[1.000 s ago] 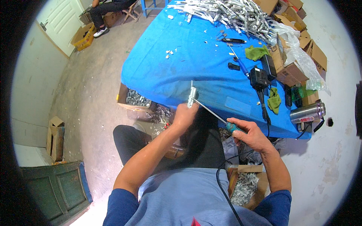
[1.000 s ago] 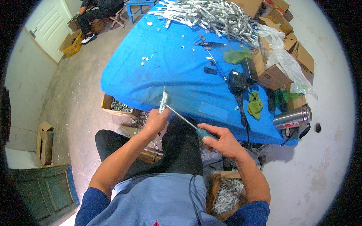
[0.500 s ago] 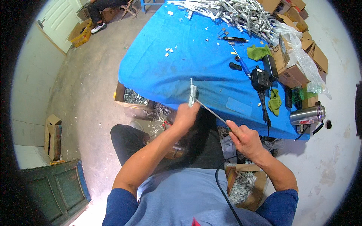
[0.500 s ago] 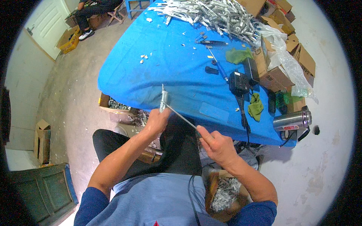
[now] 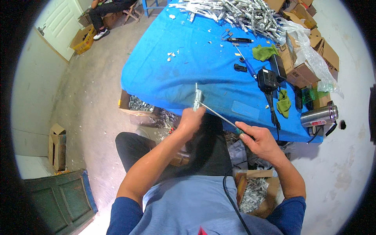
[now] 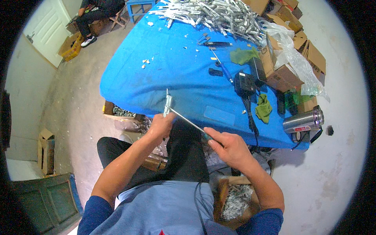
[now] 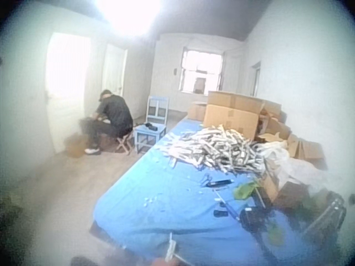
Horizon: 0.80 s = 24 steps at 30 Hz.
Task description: The person uses a screwdriver and pliers to assemble and inspect metal components on a blue-covered table, handling individual strips and placing them in a box.
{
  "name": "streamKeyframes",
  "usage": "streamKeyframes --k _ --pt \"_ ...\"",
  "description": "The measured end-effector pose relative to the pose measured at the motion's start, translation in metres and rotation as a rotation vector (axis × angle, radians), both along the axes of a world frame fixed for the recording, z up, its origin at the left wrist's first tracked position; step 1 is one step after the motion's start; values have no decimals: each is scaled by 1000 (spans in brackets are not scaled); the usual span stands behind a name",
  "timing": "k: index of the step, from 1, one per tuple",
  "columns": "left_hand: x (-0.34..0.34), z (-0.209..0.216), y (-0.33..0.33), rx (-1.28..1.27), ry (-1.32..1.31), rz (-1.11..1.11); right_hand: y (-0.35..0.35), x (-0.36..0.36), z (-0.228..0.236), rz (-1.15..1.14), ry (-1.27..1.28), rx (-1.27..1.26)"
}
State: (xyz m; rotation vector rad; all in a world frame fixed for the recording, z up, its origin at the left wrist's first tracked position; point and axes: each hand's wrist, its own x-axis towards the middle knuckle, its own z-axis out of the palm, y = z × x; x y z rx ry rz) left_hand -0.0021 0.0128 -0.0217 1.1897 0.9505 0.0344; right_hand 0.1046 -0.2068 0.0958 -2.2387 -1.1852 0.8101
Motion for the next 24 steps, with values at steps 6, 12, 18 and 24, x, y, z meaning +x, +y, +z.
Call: streamKeyframes --k 6,12,18,24 --pt "0 3 -3 -46 -8 22 -10 26 -13 -77 304 74" --pt "-5 -6 8 -68 -26 25 -18 32 -13 -184 542 22" --pt "-3 -5 7 -96 -36 44 -15 18 -20 -135 379 136" --pt "-6 -4 9 -95 -41 26 -9 14 -9 -129 296 56"
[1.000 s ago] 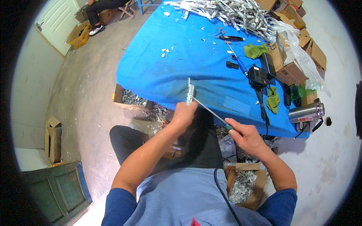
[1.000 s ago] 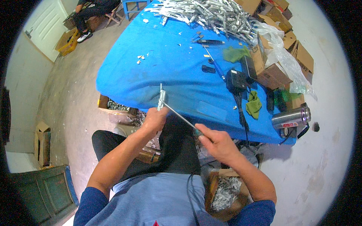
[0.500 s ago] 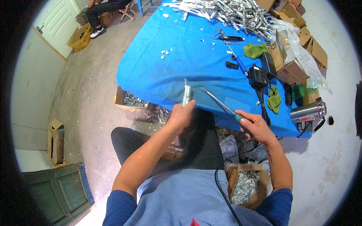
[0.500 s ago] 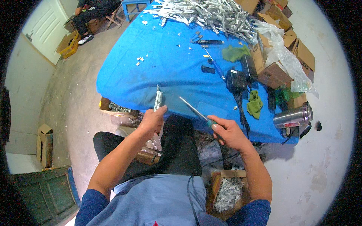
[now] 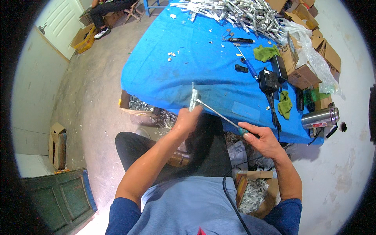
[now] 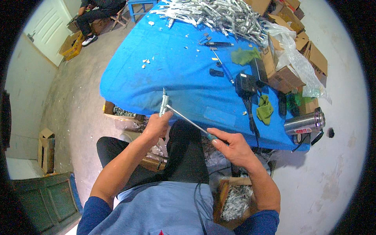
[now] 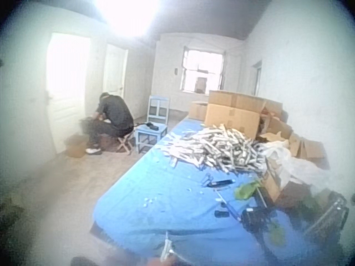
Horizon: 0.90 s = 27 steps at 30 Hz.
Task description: The person uses a screwdriver and pliers to assemble and inspect metal components on a blue-covered table, handling individual strips and placing them in a box.
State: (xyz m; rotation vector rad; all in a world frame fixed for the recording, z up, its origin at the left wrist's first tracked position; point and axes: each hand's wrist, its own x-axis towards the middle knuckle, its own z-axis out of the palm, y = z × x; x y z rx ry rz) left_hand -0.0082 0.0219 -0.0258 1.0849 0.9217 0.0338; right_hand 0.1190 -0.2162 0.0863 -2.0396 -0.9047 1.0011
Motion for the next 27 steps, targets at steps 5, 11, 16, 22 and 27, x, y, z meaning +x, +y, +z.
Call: streamKeyframes --k 5,11,16,22,27 --pt "0 1 1 15 0 -18 7 1 -1 37 -11 56" --pt "0 -4 -2 114 19 1 14 11 9 -8 207 -20" --pt "-2 -1 -1 122 34 -14 15 11 14 45 182 -36" --pt "-1 -9 -1 110 3 -14 18 5 15 13 182 -62" --pt "-3 -8 0 84 11 -26 16 5 18 46 85 -67"
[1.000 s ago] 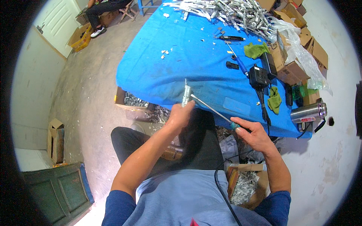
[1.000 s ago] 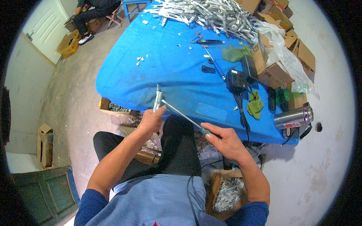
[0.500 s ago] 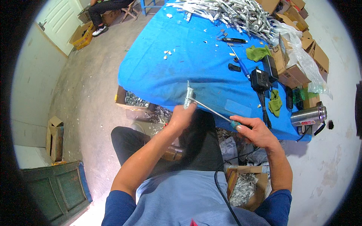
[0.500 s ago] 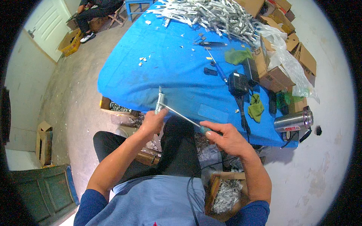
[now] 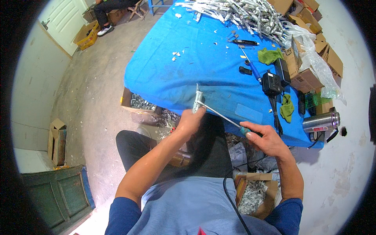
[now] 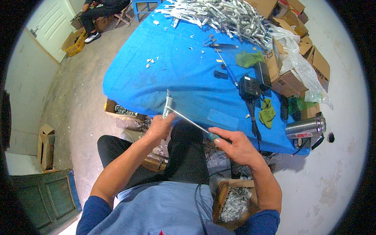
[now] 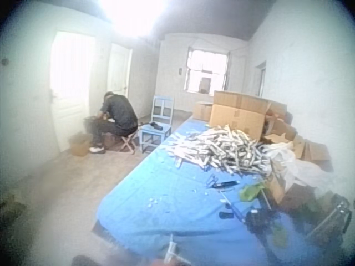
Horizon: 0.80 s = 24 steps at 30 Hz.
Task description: The person uses a screwdriver and pliers to assemble and inspect metal components on a blue-covered table, handling individual strips and placing them in a box.
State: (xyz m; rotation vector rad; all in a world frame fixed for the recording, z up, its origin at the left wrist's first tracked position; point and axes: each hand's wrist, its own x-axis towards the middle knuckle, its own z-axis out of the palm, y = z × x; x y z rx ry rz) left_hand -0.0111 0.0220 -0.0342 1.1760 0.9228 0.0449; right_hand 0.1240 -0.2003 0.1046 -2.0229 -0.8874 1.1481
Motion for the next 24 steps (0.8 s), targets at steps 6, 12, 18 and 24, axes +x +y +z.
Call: streamKeyframes --k 6,12,18,24 --pt "0 8 0 13 43 -23 -1 2 -8 -1 17 54" --pt "3 9 -1 14 37 -19 -4 0 -15 -111 208 50" --pt "4 7 -3 39 29 3 4 -2 -5 -121 195 6" --pt "9 18 -4 73 60 17 1 -7 -23 -8 -76 119"
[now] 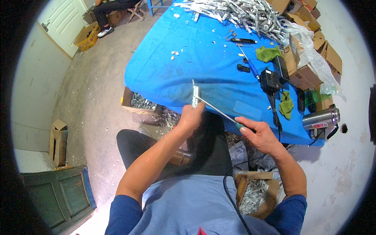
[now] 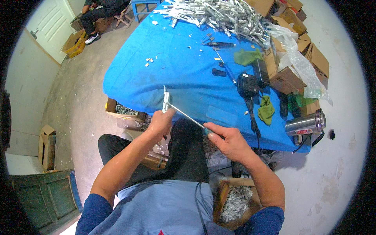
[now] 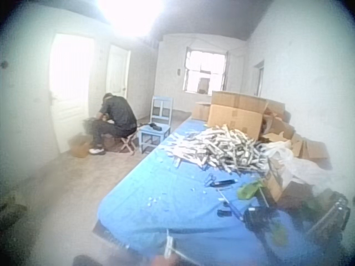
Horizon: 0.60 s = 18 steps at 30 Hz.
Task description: The person uses a screwdriver and pliers to assemble and inspect metal components on a blue-covered table, handling individual strips and placing them in a box.
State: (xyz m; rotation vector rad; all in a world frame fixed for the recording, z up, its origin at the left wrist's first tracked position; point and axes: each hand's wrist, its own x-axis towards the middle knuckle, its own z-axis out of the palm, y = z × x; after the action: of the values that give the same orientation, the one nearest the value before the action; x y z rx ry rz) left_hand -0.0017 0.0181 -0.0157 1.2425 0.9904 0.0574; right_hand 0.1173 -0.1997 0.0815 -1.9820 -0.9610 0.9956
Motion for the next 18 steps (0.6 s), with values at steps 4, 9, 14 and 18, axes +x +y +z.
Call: streamKeyframes --k 4,9,14,18 --pt "1 -3 0 -46 -22 7 2 6 1 -6 97 -12" --pt "-1 2 -3 -98 -44 69 12 4 17 -93 245 -119" --pt "0 -5 -1 -107 -55 48 4 4 -3 -15 -10 27" --pt "-1 -1 -1 -116 -45 50 3 -1 -6 5 -186 31"
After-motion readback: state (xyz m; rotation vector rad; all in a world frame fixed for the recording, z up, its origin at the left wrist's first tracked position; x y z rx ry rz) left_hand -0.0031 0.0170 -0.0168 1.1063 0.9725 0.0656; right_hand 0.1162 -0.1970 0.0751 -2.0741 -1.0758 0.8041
